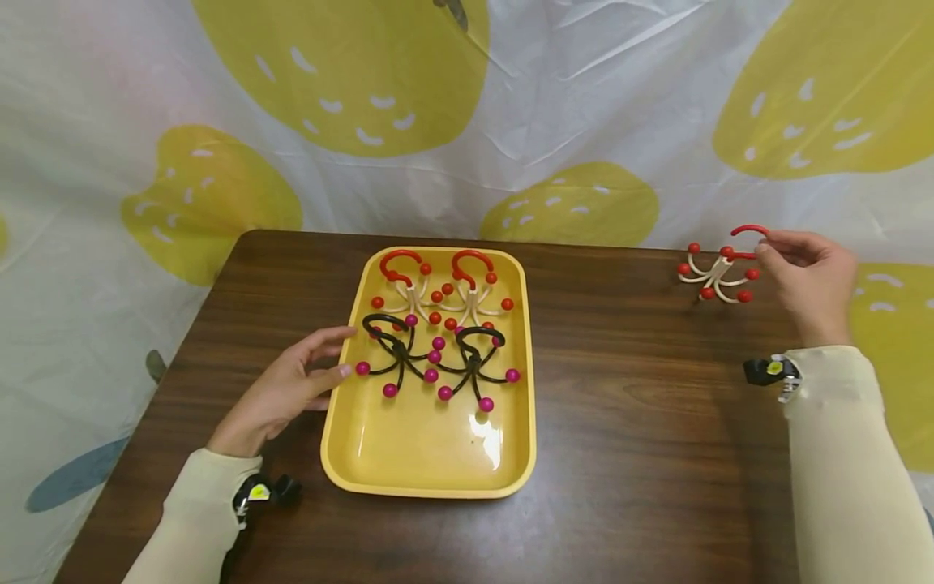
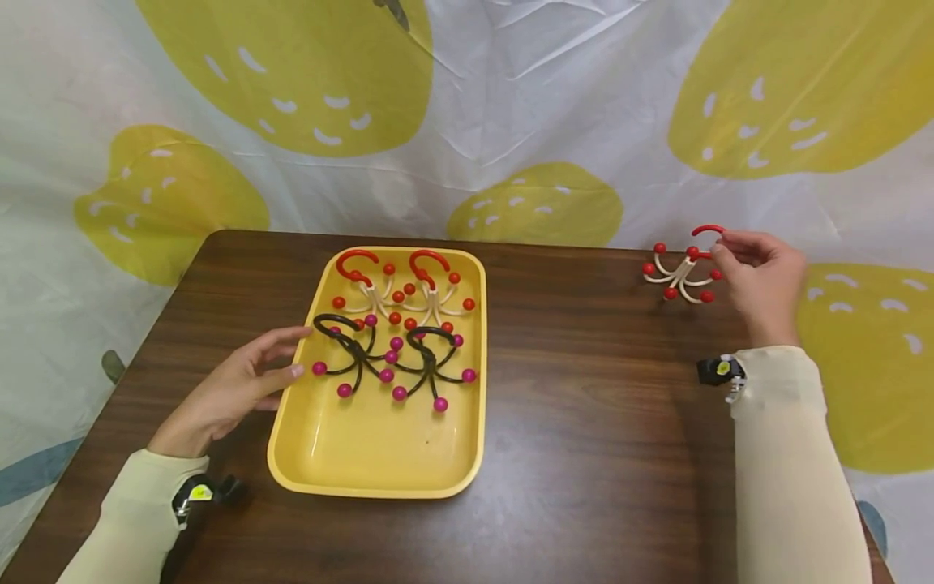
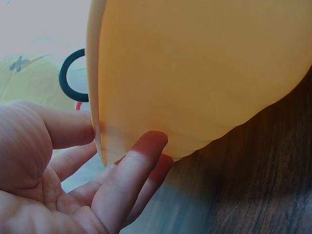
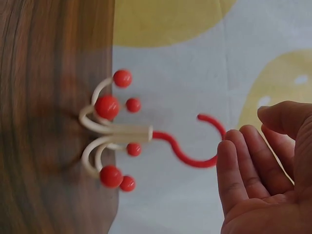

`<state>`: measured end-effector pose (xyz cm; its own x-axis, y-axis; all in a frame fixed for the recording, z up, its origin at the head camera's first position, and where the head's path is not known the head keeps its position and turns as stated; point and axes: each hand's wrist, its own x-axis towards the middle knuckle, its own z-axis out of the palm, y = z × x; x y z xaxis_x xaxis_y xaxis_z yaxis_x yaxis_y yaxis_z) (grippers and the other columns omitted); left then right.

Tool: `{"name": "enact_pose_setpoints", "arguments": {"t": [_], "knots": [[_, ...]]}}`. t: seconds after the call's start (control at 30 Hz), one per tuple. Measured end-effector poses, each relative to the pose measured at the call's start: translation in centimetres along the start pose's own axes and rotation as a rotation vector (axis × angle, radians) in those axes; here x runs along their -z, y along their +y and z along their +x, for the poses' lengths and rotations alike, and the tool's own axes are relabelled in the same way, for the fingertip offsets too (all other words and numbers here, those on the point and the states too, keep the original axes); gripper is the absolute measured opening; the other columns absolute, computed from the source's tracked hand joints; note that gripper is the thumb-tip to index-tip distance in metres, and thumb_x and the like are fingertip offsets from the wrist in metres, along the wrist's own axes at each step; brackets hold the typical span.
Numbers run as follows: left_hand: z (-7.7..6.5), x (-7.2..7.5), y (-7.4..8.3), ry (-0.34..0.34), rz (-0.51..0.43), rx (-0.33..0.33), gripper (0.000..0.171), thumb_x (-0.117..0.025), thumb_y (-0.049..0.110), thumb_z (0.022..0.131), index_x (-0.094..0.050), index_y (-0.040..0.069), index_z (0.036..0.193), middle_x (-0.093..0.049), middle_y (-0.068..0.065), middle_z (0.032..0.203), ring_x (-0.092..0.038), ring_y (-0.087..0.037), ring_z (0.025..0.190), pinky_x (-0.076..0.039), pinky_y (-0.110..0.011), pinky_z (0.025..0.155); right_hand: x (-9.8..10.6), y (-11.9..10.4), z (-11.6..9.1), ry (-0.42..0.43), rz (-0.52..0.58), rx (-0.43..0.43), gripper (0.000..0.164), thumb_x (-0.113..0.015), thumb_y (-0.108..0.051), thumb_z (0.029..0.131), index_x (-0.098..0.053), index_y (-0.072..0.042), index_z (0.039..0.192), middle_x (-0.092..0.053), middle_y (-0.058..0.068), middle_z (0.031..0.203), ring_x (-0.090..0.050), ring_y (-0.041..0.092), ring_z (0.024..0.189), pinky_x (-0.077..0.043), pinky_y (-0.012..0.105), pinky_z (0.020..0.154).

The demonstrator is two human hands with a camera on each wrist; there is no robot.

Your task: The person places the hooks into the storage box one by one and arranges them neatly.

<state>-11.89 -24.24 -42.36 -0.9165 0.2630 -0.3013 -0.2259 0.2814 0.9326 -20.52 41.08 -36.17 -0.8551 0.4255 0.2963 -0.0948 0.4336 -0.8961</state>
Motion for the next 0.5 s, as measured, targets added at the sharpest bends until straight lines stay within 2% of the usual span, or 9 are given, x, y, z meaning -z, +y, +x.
{"name": "enact_pose_setpoints", "arguments": {"t": [0.13, 0.3, 0.5], "knots": [[0.0, 0.0, 0.0, -0.005, -0.01, -0.005, 0.06, -0.064, 0.011, 0.106, -0.041, 0.017, 0.161, -0.045, -0.027, 0.155, -0.071, -0.038, 0.119, -0.066, -0.049, 0.083, 0.6, 0.7, 0.2, 0.032, -0.021, -0.052, 0.026, -0.077, -0.006, 0.091, -0.08, -0.005, 0.117, -0.073, -0.028, 0.081, -0.07, -0.01, 0.077, -0.053, 0.003, 0.073], [0.1, 0.1, -0.1, -0.007, -0.012, -0.01, 0.061, -0.065, 0.01, 0.106, -0.041, 0.016, 0.161, -0.046, -0.028, 0.154, -0.072, -0.037, 0.116, -0.066, -0.049, 0.083, 1.2, 1.9, 0.5, 0.069, -0.03, -0.099, 0.025, -0.078, -0.01, 0.09, -0.081, -0.011, 0.115, -0.072, -0.03, 0.081, -0.069, -0.012, 0.079, -0.051, 0.002, 0.074], [0.0, 0.1, -0.1, -0.009, -0.018, -0.009, 0.061, -0.065, 0.01, 0.106, -0.041, 0.016, 0.161, -0.046, -0.028, 0.154, -0.073, -0.037, 0.115, -0.066, -0.049, 0.083, 0.6, 3.2, 1.2, 0.104, 0.007, -0.136, 0.024, -0.077, -0.011, 0.09, -0.078, -0.018, 0.112, -0.071, -0.028, 0.086, -0.069, -0.01, 0.082, -0.052, 0.003, 0.077]]}}
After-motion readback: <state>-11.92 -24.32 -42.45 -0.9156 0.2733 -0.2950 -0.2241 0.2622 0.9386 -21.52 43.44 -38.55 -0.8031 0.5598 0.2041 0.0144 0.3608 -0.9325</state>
